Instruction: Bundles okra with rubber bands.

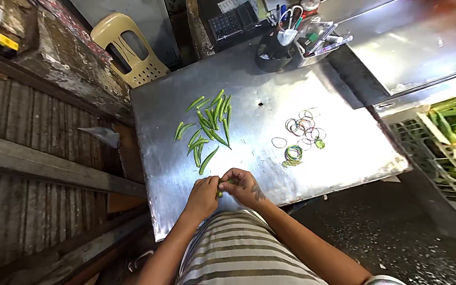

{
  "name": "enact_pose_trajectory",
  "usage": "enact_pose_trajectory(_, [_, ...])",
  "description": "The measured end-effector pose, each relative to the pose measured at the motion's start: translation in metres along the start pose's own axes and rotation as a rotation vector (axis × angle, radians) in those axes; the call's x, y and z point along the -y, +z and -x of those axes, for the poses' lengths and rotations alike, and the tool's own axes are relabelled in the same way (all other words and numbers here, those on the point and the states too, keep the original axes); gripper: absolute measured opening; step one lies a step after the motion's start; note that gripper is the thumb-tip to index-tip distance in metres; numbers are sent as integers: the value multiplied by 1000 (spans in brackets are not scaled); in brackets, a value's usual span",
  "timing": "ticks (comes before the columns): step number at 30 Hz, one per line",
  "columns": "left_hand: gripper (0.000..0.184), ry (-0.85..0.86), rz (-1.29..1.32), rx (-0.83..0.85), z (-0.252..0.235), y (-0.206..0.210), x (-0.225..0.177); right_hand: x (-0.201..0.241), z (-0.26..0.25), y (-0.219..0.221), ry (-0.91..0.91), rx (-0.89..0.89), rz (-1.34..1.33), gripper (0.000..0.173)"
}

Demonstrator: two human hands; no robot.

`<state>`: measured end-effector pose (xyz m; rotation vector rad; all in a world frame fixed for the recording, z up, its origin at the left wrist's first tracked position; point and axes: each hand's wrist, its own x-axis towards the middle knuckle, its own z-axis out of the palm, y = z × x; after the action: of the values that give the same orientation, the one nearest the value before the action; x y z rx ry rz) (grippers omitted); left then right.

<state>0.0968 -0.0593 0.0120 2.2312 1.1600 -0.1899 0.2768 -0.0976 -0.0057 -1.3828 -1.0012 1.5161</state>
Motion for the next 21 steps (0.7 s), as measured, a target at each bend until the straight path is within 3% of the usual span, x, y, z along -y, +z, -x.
enact_pose_trajectory(2, [41,-37,155,63,5,-5,5,-3,-6,3,-66,66,29,22])
enact_pose_trajectory(5, [40,-36,547,-90,13,0,25,7,-25,5,-183,99,104,22])
enact_pose_trajectory(7, [41,-67,852,-219,15,5,38,6,-51,6,-362,33,502,27])
enact_pose_trajectory(9, [37,-125,1193,-288,16,8,45,-5,-77,10,-383,-10,973,35])
enact_pose_trajectory(11, [24,-215,1412,-314,18,7,48,-20,-91,11,-392,-57,1166,26])
enact_pose_trajectory(14, [16,-247,1533,-403,19,7,53,-13,-85,9,-406,-175,999,28])
enact_pose_trajectory(16, [20,-209,1577,-427,18,10,52,-1,-68,15,-404,-196,790,32])
enact_pose_trajectory(19, [34,-170,1750,-423,9,14,41,7,-48,31,-434,6,664,33])
enact_pose_trajectory(21, [27,-195,1857,-485,-2,12,32,7,-48,33,-483,67,662,34])
